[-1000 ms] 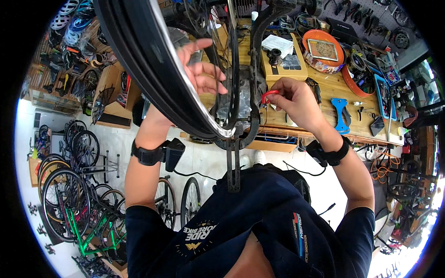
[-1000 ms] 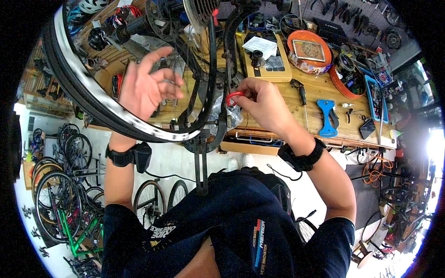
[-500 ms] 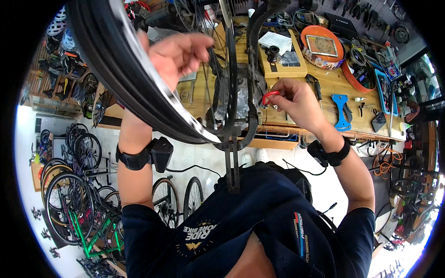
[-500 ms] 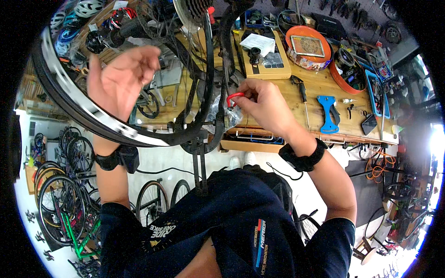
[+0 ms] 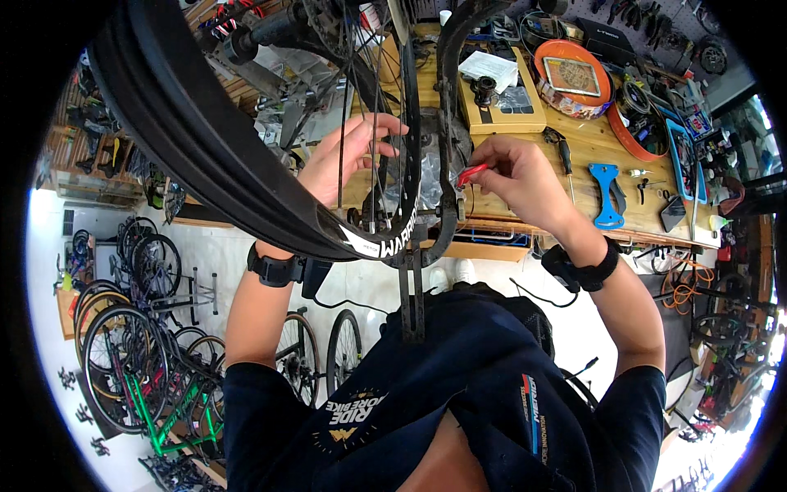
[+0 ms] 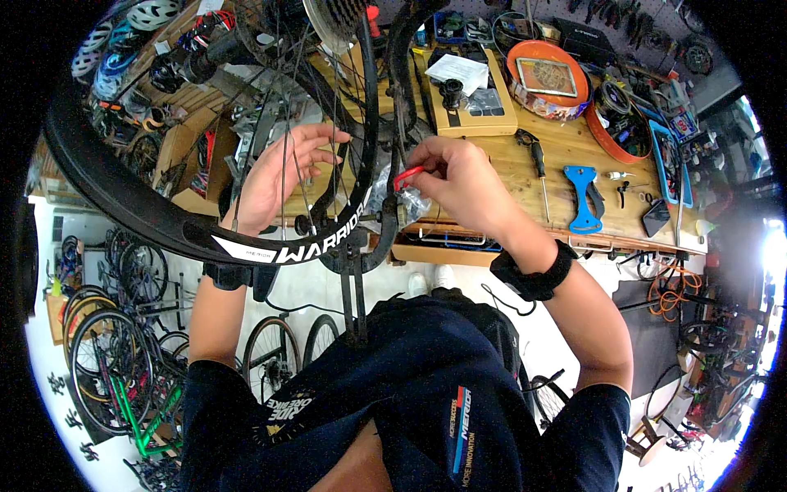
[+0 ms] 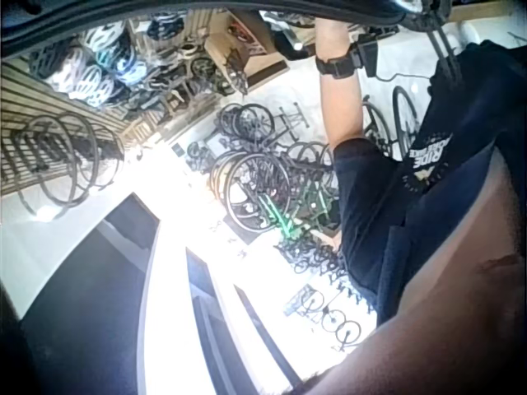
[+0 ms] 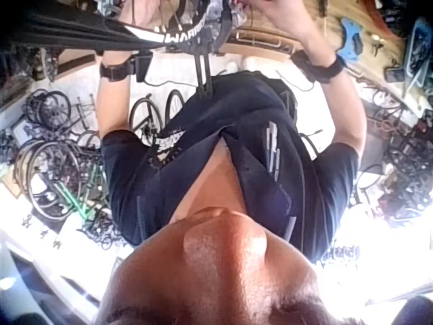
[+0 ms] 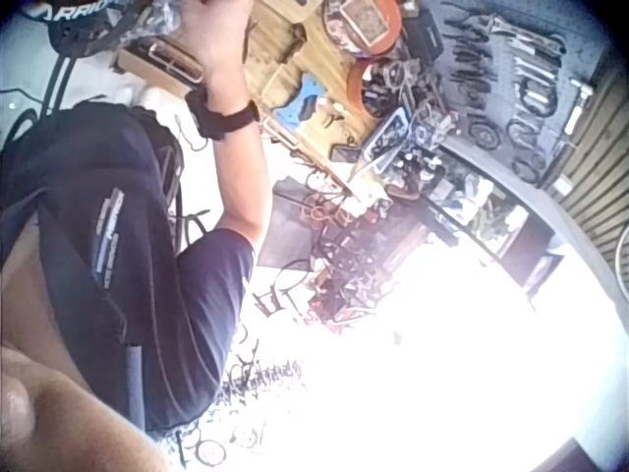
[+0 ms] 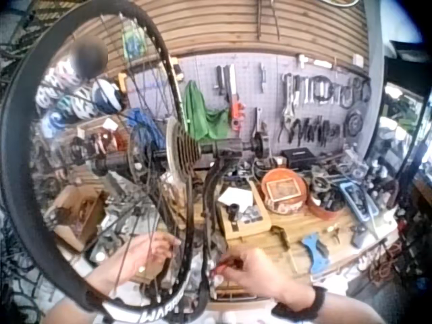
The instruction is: The person attaches a red reflector to the spokes of a bicycle wheel by hand, securing it between the spokes.
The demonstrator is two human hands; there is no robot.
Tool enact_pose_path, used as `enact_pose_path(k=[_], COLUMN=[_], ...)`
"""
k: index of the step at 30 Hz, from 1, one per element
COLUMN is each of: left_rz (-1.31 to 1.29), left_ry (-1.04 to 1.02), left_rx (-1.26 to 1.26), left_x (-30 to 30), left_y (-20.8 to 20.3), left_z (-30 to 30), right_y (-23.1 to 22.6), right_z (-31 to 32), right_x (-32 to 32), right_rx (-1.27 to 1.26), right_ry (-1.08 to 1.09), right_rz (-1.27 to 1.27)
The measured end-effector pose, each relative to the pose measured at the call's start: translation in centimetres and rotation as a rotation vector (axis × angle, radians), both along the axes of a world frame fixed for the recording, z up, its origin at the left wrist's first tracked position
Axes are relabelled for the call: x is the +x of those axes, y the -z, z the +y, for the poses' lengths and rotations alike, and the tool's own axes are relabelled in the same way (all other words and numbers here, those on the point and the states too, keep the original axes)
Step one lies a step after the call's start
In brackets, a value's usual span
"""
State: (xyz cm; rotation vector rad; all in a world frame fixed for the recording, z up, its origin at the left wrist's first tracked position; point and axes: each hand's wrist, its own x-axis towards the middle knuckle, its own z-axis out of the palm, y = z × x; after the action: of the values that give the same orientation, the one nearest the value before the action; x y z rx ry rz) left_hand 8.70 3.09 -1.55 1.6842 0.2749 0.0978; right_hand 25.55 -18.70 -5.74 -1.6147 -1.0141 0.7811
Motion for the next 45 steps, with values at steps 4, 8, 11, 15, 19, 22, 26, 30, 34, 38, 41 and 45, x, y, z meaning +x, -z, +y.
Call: enact_pose_path(k=[4,8,11,15,19,22,26,30,34,38,41,45], left_rz=[-0.006,-0.082,-0.188,-0.362,-0.361,-0.341,-0.261,-0.23,-0.216,-0.214,-0.23,-0.226], left_ry=[-0.016,0.026,0.023,0.13,-0.063,0.175,0.091,0.1,0.128,0.063,0.079,0.063], left_rx=[0.025,-0.056,-0.066,-0.183,-0.293,-0.242,-0.057,0.031,-0.004,-0.056,0.005,0.021], left_x=[-0.4,-0.4,-0.8,-1.2,-0.7,-0.5,-0.9,-0.6,-0.3,-0.3,-0.3,-0.5], left_y=[-1.0,-2.7,-5.8,-8.9,-11.5,-10.4,-7.7,-3.8,-1.7,-1.5,-1.5,-1.9], left_z=[-0.2,0.0,-0.7,0.1,-0.8,0.8,-0.1,0.8,1.4,0.8,0.9,0.6], right_y=[-0.4,-0.1,0.2,0.4,0.8,0.7,0.5,0.6,0.2,0.4,1.0,0.6], right_z=[0.7,0.8,0.6,0.7,0.7,0.5,0.1,-0.1,-0.1,0.0,0.1,0.2], right_x=[-0.1,0.0,0.1,-0.2,-0.3,-0.1,0.0,0.2,0.2,0.1,0.0,-0.1], right_rx=[-0.013,-0.022,-0.007,0.007,0.038,0.003,-0.017,-0.008,-0.042,-0.033,0.052,0.031], right_ry=[-0.035,-0.025,-0.022,-0.02,0.008,-0.027,-0.034,-0.024,-0.023,-0.023,0.018,0.006], right_rz=[0.011,0.051,0.055,0.046,0.059,0.048,0.048,0.071,0.084,0.096,0.074,0.102])
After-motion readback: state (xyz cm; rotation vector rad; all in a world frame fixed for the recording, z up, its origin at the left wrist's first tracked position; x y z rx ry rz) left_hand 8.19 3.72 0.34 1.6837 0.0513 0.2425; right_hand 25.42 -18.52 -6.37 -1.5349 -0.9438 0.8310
